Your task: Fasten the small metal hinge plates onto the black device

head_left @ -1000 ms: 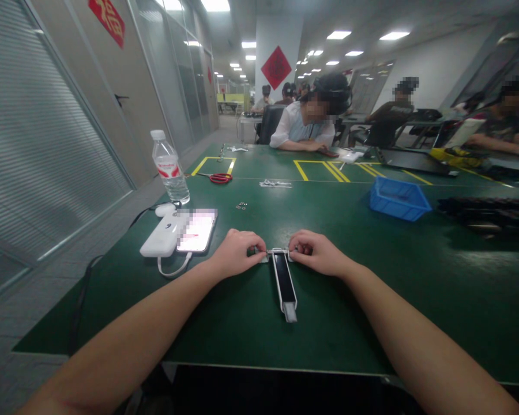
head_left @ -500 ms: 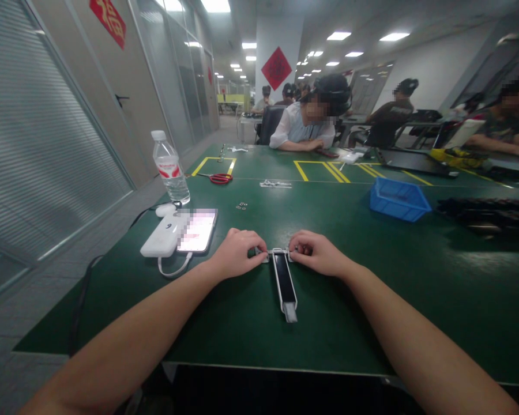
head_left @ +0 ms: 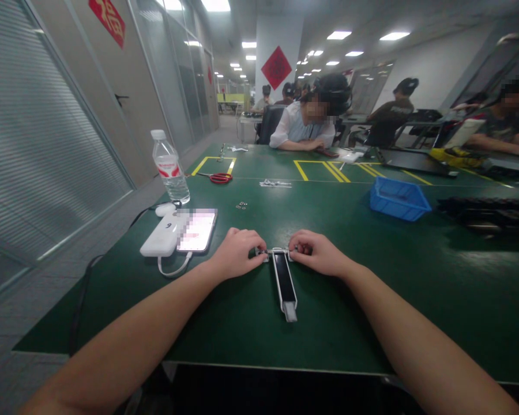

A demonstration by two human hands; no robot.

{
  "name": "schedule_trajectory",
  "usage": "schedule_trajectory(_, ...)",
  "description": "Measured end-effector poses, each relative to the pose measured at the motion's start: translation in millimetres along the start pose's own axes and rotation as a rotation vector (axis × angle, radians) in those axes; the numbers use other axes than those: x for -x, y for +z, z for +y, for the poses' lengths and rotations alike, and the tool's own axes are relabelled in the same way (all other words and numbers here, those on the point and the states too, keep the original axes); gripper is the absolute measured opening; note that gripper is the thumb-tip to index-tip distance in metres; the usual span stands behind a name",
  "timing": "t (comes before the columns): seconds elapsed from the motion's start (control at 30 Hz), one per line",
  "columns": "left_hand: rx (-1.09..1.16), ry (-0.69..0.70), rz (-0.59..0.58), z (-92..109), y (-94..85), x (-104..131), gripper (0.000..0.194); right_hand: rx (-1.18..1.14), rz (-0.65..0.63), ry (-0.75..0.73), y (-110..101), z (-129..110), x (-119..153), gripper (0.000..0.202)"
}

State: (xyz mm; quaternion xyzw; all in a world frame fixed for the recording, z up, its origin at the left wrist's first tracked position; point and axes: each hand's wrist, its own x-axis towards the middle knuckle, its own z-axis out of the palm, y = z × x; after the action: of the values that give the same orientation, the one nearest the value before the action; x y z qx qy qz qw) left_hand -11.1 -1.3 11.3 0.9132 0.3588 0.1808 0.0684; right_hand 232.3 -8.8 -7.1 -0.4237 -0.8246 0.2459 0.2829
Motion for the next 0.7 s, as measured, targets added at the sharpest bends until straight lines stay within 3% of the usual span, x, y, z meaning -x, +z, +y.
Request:
schedule_trajectory(0.33, 0.009, -0.053, -0.018, -1.1, 1.9, -0.5, 0.012, 0.012, -0.011, 0.011, -0.8, 0.1, 0.2, 0.008)
schedule_trajectory(0.7, 0.012, -0.021, -0.013, 1.6, -1.3, -0.8, 0.012, 0.022, -0.014, 0.016, -0.7, -0.1, 0.2, 0.006)
